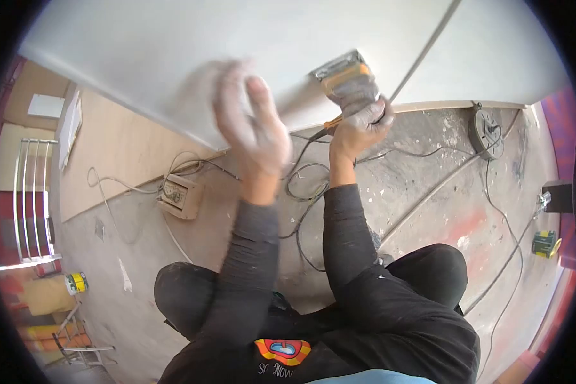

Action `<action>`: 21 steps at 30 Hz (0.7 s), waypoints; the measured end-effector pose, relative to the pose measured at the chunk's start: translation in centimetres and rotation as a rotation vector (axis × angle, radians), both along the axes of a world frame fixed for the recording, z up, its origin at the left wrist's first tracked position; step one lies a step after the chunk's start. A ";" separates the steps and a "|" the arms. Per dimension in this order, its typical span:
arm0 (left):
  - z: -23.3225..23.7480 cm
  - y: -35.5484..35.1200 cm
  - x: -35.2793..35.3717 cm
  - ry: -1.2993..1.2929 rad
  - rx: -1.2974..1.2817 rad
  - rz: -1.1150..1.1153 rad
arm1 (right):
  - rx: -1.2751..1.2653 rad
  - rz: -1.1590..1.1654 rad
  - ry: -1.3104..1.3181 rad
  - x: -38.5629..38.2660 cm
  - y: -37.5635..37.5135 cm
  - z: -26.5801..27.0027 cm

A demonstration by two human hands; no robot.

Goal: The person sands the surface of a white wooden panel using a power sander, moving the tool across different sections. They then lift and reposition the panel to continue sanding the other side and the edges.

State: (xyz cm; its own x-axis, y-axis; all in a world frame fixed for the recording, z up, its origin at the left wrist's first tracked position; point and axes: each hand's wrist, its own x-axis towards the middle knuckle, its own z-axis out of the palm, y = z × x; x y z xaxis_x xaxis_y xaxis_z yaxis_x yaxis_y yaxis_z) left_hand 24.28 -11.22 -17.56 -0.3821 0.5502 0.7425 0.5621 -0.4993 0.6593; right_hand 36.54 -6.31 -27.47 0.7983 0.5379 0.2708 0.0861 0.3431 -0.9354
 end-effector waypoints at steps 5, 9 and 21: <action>7.8 6.2 -5.2 0.698 0.259 0.461 | -0.132 0.055 0.559 -0.3 -0.3 -5.7; 9.8 10.4 -4.2 0.973 0.086 0.574 | -0.102 0.130 0.452 -3.5 -1.5 -3.7; 2.0 7.8 -8.3 2.070 -0.313 -0.070 | 0.119 -0.082 -0.022 5.7 3.0 4.4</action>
State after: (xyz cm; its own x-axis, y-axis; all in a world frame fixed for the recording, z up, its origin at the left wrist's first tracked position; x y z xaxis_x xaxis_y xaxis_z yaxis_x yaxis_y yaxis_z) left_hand 16.01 -3.38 -15.60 0.7133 0.6858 -0.1444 0.4031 -0.5700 -0.7160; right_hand 42.24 -3.26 -23.10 0.8316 0.4340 0.3466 0.1382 0.4427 -0.8860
